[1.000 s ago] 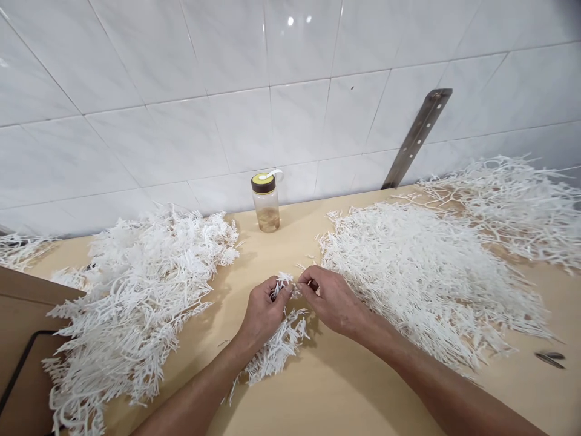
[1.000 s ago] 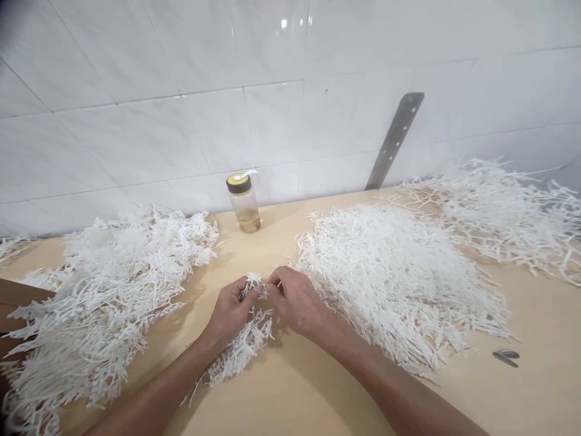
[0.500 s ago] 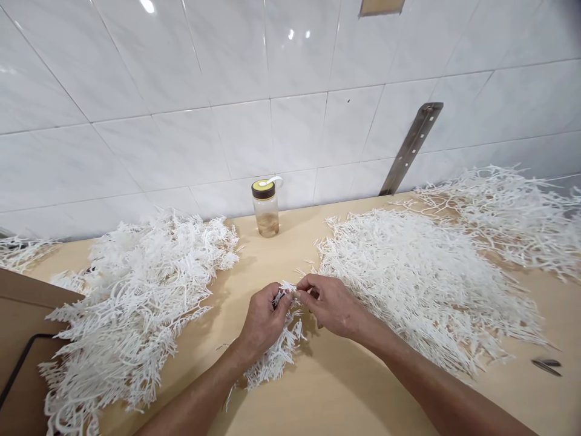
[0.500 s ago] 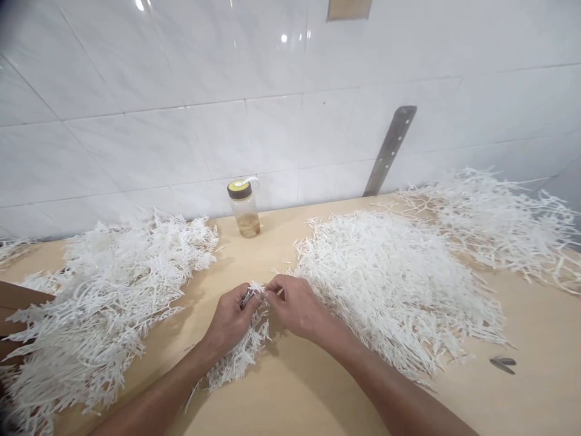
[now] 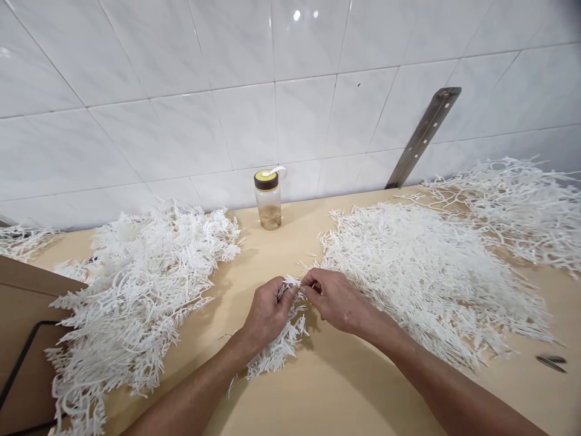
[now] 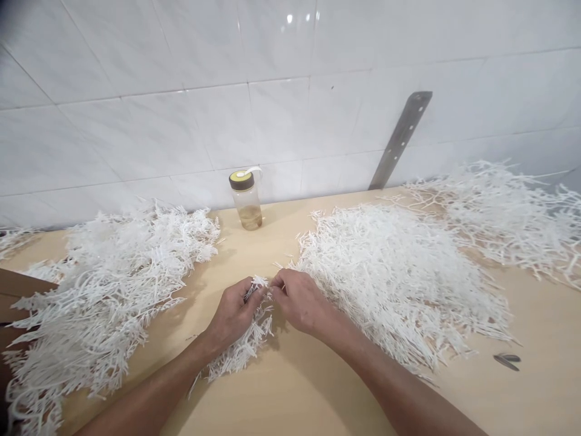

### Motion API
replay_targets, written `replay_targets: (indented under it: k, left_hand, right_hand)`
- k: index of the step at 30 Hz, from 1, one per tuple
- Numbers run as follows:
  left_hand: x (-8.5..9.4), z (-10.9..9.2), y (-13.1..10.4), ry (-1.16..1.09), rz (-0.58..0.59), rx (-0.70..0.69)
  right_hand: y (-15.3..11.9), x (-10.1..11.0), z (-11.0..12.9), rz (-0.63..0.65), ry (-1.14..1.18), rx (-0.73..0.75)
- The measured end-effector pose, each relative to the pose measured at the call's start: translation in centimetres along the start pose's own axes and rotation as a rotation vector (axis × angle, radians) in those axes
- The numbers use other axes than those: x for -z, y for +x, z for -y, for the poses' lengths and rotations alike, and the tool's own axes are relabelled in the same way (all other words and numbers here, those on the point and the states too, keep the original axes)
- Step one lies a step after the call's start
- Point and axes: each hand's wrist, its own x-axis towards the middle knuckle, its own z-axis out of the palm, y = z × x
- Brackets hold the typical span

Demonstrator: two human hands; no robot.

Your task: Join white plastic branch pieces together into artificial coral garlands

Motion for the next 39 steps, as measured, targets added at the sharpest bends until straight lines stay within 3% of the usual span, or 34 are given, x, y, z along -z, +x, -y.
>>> replay_targets:
  k: [5, 9, 13, 18, 22, 26, 33, 39]
  left_hand:
    - [0.0, 0.1, 0.2, 0.002, 0.008, 0.012]
    - [0.1, -0.4, 0.0, -0.126, 0.129, 0.053]
    - [0.0, -0.8, -0.3, -0.314, 0.235, 0.147]
    - [-0.2, 0.0, 0.2, -0.304, 0.098, 0.14]
    - [0.0, 0.3, 0.5, -0.164, 0.004, 0.129]
    - [0.0, 0.2, 0.3, -0.076, -0.005, 0.083]
    - [-0.1, -0.1, 0.0, 0.045, -0.035, -0.033]
    - [0.1, -0.5, -0.1, -0.014, -0.022, -0.035]
  right_hand:
    - [0.0, -0.4, 0.2, -0.025, -0.022, -0.003]
    - [0.1, -1.6, -0.3, -0.119, -0.252, 0.098]
    - [0.6, -1.8, -1.2, -0.175, -0.36, 0.025]
    - [0.9, 0.2, -1.4, -0.273, -0.152, -0.027]
    - [0.7, 1.3, -0.7, -0.104, 0.086, -0.077]
    - [0.5, 1.0, -0.4, 0.048, 0.151, -0.083]
    - [0.6, 0.4, -0.3, 0.048, 0.152, -0.071]
    - [0.5, 0.7, -0.2, 0.058, 0.214, -0.053]
